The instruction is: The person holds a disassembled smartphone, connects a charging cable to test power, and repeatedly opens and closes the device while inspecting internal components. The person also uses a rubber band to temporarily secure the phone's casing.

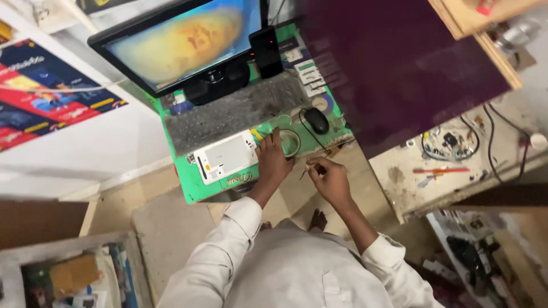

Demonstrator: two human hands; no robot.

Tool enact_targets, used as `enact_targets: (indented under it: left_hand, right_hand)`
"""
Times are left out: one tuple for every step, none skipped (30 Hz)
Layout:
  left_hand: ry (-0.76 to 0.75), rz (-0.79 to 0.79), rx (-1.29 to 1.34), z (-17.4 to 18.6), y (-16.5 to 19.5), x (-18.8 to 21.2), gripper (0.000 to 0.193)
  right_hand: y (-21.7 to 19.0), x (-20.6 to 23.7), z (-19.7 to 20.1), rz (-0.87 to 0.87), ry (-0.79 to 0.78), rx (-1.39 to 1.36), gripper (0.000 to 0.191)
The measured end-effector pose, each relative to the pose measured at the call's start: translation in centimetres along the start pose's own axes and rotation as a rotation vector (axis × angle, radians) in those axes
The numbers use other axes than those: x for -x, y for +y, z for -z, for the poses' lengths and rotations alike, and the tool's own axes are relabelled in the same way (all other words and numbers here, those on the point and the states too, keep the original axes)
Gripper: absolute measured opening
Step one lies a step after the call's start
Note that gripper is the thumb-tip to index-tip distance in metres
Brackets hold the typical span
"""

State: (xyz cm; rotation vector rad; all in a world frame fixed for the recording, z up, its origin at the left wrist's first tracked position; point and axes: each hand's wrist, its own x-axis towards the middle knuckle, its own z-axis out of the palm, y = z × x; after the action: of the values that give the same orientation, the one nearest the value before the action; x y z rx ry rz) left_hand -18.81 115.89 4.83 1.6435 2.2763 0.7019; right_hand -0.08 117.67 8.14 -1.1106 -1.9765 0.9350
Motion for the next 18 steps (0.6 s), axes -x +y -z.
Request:
enact_targets:
  left_hand:
    - [0.039,0.003,0.026,0.0,0.2,-0.1,0.107]
    - [0.076,0.004,0.050,0.2,0.5,-0.1,0.105]
    - [0.116,0.003,0.075,0.5,0.8,-0.2,0.103]
    - [0.144,-0.010,0.124,0.9,1.2,-0.2,0.102]
    - [0.177,-0.027,0.172,1.5,1.5,-0.2,0.101]
    - [0.208,-0.041,0.221,2.3,1.9,-0.1,0.100]
    - [0.232,-0.047,0.248,3.0,2.4,0.2,0.101]
    - [0.253,-0.053,0.273,3.8,2.8,0.4,0.101]
    - [0.274,-0.066,0.295,4.7,3.2,0.5,0.102]
    - [0.299,-0.100,0.310,5.6,3.5,0.4,0.102]
    - [0.325,-0.143,0.324,6.5,3.8,0.1,0.103]
    - [0.346,-0.188,0.342,7.4,3.9,-0.3,0.103]
    - [0.328,-0.196,0.350,8.3,4.0,-0.5,0.103]
    - [0.308,-0.202,0.357,9.3,4.0,-0.6,0.102]
    - [0.304,-0.223,0.359,10.3,3.6,-1.6,0.101]
    - [0.339,-0.237,0.354,11.5,3.1,-2.7,0.102]
    - [0.364,-0.243,0.351,12.4,2.9,-3.2,0.102]
    - [0.374,-0.229,0.361,13.1,2.8,-3.1,0.103]
  right_hand:
    - [0.1,-0.5,0.2,0.004,-0.011,-0.036,0.018]
    - [0.2,-1.2,0.5,-0.016,-0.041,-0.021,0.020]
    - [0.3,-2.0,0.7,-0.034,-0.069,-0.003,0.022]
    - [0.2,-3.1,1.1,-0.045,-0.095,0.018,0.024]
    - [0.0,-4.2,1.3,-0.012,-0.101,0.024,0.029]
    - [-0.5,-5.2,1.5,0.017,-0.110,0.030,0.035]
    - [-1.2,-5.7,1.6,0.039,-0.125,0.035,0.042]
    - [-2.1,-6.2,1.8,0.163,-0.129,0.050,0.056]
    - [-3.1,-7.1,1.9,0.289,-0.126,0.061,0.070]
    - [-4.2,-8.4,2.1,0.418,-0.115,0.071,0.085]
    - [-5.4,-9.7,2.0,0.385,-0.162,0.103,0.090]
    - [-6.7,-10.8,2.1,0.347,-0.208,0.138,0.094]
    - [-8.0,-11.2,2.3,0.299,-0.262,0.175,0.099]
    - [-9.4,-11.3,2.3,0.262,-0.312,0.218,0.102]
    - [-10.9,-12.4,2.1,0.243,-0.350,0.263,0.104]
    - [-12.5,-14.0,1.6,0.236,-0.377,0.305,0.107]
    - [-13.9,-15.3,1.3,0.329,-0.342,0.341,0.108]
    - [-15.1,-16.0,1.5,0.403,-0.326,0.383,0.108]
